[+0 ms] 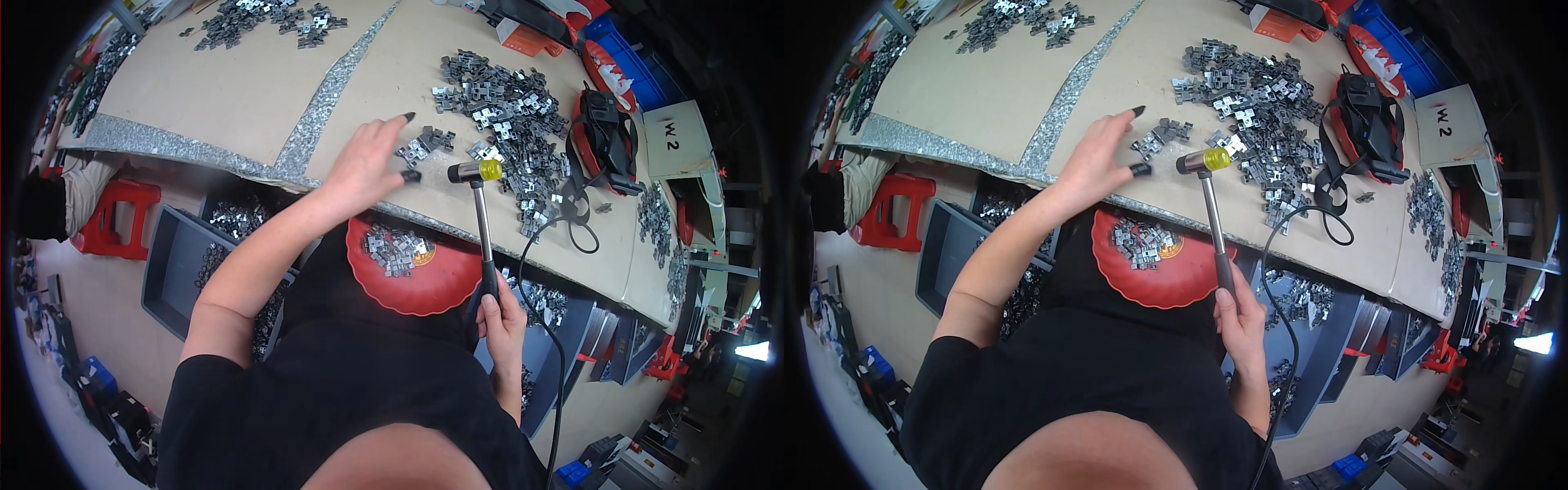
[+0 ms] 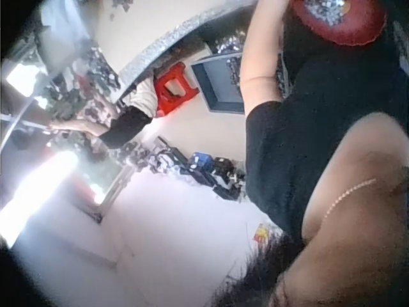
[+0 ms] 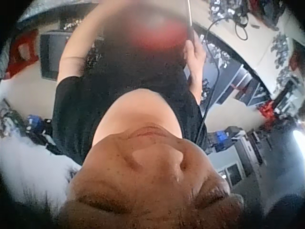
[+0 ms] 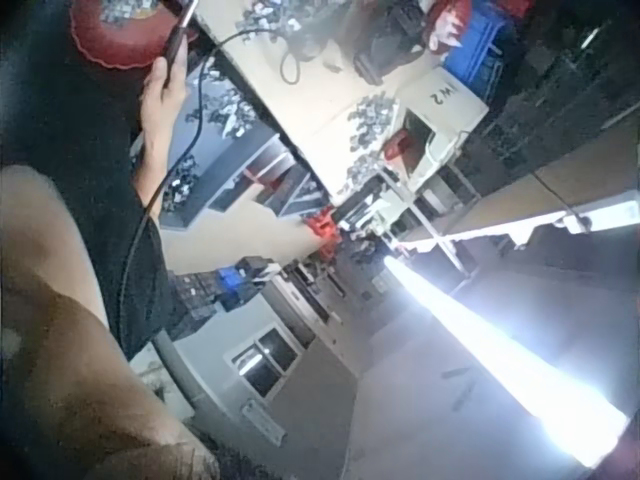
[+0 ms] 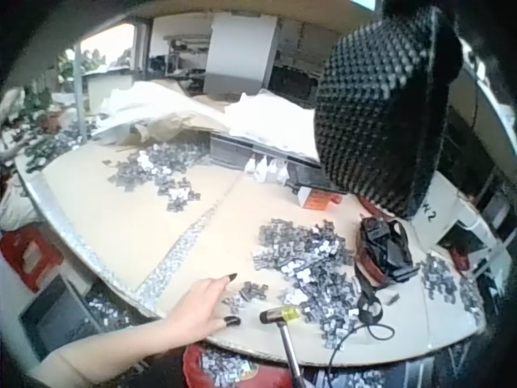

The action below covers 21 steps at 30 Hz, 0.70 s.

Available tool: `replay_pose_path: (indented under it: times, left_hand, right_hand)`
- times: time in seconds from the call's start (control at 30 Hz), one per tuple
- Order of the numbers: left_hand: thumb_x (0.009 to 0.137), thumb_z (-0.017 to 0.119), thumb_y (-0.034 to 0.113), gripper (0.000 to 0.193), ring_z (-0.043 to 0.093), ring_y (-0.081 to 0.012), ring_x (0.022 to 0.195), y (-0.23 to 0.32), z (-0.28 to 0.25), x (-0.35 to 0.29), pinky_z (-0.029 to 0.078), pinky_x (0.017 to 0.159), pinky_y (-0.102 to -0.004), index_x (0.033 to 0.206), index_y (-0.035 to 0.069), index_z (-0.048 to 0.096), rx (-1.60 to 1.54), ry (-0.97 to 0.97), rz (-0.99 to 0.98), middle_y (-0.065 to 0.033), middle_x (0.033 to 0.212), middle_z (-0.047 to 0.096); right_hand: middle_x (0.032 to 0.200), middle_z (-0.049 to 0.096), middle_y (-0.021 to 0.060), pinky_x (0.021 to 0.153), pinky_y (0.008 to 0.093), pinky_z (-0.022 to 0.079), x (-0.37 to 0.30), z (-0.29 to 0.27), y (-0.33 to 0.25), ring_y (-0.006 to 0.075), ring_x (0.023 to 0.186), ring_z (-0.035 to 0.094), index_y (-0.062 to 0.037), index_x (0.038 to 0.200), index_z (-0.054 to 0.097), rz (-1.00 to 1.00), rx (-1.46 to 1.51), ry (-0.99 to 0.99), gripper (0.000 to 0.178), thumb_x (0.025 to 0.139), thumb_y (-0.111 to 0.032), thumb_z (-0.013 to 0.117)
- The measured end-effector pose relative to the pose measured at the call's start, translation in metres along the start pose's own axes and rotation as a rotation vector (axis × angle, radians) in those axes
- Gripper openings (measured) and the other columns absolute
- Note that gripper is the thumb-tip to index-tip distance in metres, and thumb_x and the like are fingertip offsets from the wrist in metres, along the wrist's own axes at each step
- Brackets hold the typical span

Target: The person assembles small metal components by hand, securing them with a rubber mallet.

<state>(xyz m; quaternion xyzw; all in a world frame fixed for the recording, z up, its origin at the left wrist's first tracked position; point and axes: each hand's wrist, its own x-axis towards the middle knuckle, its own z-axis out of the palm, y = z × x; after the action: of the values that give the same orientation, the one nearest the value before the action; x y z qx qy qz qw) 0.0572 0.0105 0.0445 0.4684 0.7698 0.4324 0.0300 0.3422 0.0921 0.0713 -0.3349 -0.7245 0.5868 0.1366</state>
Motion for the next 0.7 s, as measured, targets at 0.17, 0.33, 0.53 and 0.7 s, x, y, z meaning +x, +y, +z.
replay_pose_path:
  times: [0.17,0.33,0.53,0.7]
  left_hand:
    - [0.06,0.061,-0.004,0.063,0.05,-0.0324,0.092,0.014,0.01,-0.002,0.042,0.082,-0.0387,0.118,-0.001,0.038,0.058,-0.068,0.02,-0.016,0.096,0.054]
    - [0.06,0.06,-0.005,0.066,0.05,-0.033,0.094,0.03,0.007,0.001,0.042,0.082,-0.0392,0.121,0.0,0.035,0.01,-0.237,-0.024,-0.0174,0.097,0.054]
    - [0.06,0.06,-0.005,0.068,0.051,-0.0326,0.094,0.024,0.013,0.006,0.043,0.082,-0.0383,0.122,0.001,0.034,-0.027,-0.26,0.01,-0.0175,0.097,0.055]
    - [0.06,0.061,-0.006,0.069,0.055,-0.0294,0.086,0.017,0.018,0.004,0.046,0.078,-0.036,0.123,0.001,0.034,-0.175,-0.19,-0.003,-0.0165,0.096,0.056]
  right_hand:
    - [0.059,0.047,-0.0014,0.04,0.0152,0.033,0.007,0.007,-0.004,0.0018,0.046,0.04,-0.002,0.127,0.042,-0.094,-0.124,0.021,0.039,0.089,-0.011,0.047]
    - [0.06,0.05,0.0023,0.047,0.0192,0.038,0.004,0.01,-0.015,0.0051,0.05,0.045,-0.0027,0.126,0.043,-0.1,-0.273,0.063,0.039,0.088,-0.011,0.048]
    - [0.066,0.055,0.0157,0.058,0.0275,0.044,0.007,0.016,-0.017,0.0153,0.057,0.055,-0.0031,0.124,0.043,-0.033,-0.446,0.04,0.039,0.088,-0.013,0.049]
    - [0.082,0.06,0.0222,0.062,0.03,0.046,0.007,0.02,-0.018,0.0227,0.066,0.061,-0.0037,0.124,0.043,0.006,-0.494,0.034,0.038,0.089,-0.017,0.047]
